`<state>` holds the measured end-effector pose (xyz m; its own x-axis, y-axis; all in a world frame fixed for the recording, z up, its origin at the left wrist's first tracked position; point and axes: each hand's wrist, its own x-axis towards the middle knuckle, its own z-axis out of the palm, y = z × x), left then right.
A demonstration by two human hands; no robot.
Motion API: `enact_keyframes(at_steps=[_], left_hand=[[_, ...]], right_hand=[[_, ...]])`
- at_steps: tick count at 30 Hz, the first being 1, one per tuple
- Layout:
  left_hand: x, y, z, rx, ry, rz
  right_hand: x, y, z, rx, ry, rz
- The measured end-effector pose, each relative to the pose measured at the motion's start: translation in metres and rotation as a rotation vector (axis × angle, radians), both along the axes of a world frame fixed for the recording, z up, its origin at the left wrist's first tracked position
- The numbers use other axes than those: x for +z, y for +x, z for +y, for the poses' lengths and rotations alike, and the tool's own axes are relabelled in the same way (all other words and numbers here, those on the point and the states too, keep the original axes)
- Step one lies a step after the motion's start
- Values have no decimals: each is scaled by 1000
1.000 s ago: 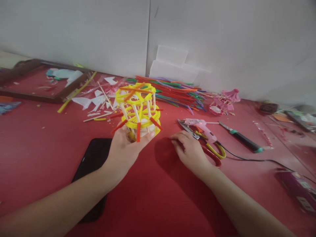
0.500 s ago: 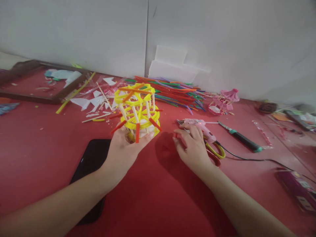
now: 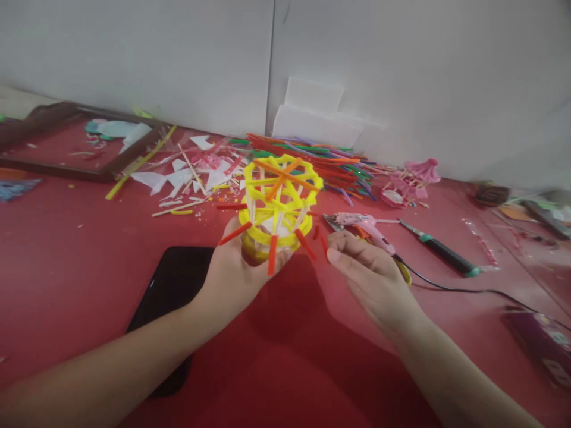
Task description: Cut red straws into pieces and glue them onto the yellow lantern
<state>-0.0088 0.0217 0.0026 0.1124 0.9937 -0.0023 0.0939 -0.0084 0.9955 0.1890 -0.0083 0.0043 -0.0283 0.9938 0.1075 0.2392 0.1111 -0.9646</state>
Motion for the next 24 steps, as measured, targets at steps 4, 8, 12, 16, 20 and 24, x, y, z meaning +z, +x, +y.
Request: enact_keyframes(at_steps=[4,8,12,16,20,24], left_hand=[[-4,6,-1,-30,36,-89],[-6,5,-2,-77,67,-67],[-9,2,-2,-87,74,-39],[-11,1,-2,-98,82,-39],[-10,2,-3,-90,84,-29],[-8,3,-3,-62,100,6]], right_hand=[[2,-3,-4,-56,-78,161],[0,-4,-5,-33,-133,167],[0,-2,-4,-16,-170,211],[1,-4,-3,-29,-160,200],[1,-6,-4,-7,-166,219],[2,-2,-2,-1,-181,232]])
